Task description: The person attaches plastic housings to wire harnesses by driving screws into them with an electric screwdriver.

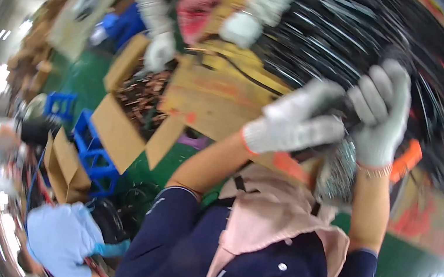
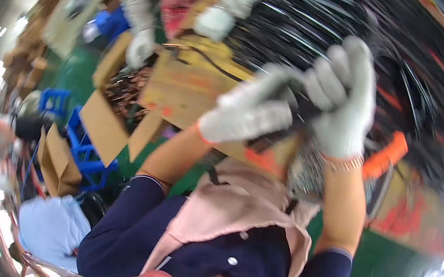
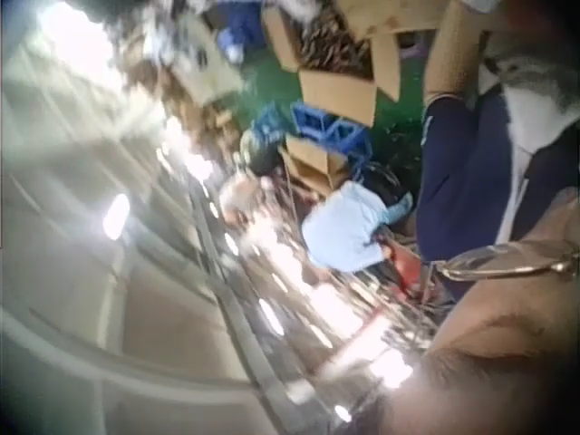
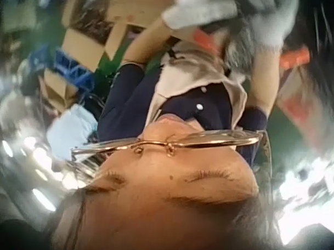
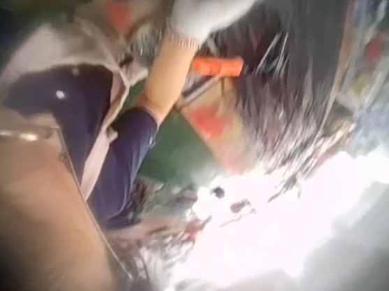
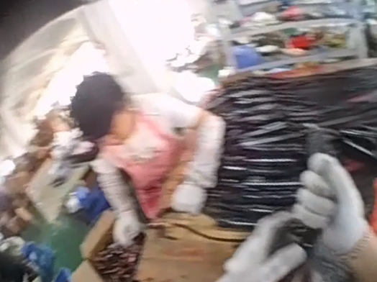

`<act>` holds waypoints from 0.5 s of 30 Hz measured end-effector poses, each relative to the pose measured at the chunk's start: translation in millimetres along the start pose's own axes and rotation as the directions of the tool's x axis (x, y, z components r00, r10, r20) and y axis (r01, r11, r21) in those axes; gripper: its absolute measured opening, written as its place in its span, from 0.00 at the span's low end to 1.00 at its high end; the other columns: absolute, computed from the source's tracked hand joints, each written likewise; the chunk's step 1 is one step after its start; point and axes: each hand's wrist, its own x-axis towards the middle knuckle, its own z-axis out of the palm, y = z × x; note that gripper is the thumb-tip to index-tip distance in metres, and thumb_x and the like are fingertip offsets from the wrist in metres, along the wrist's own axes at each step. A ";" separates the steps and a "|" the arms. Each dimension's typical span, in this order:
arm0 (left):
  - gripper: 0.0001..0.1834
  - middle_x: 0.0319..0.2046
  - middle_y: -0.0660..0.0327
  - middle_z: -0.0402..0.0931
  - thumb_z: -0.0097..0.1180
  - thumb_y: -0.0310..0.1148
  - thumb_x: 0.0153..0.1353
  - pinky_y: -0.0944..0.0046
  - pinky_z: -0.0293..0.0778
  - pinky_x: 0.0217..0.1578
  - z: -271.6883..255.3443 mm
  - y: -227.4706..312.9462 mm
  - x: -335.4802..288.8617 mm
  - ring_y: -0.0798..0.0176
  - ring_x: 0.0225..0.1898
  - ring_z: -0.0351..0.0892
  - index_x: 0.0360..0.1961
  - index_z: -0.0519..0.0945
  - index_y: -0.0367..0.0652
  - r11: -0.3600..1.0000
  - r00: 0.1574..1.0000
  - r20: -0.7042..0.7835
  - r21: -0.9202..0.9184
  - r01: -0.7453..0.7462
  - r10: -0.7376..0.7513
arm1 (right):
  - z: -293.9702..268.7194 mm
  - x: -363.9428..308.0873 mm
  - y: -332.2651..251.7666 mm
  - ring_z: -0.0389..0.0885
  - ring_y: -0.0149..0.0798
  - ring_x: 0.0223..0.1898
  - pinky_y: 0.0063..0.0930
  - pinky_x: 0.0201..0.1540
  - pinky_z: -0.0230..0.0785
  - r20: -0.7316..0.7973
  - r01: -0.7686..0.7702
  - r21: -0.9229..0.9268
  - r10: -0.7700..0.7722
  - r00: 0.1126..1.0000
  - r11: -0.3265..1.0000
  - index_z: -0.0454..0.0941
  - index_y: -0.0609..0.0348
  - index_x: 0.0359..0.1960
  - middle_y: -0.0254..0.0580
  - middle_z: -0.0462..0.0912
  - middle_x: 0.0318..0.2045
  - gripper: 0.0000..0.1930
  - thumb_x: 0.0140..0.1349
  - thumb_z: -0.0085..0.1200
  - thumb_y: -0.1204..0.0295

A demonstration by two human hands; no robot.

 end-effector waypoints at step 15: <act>0.16 0.33 0.52 0.81 0.52 0.23 0.64 0.66 0.75 0.29 40.9 -2.0 19.7 0.61 0.27 0.81 0.53 0.73 0.34 0.839 0.850 -0.137 0.298 -0.454 0.509 | -49.7 4.1 -19.8 0.69 0.23 0.21 0.19 0.22 0.64 0.140 -0.013 0.186 -0.013 0.990 0.982 0.75 0.56 0.37 0.30 0.73 0.24 0.08 0.68 0.53 0.65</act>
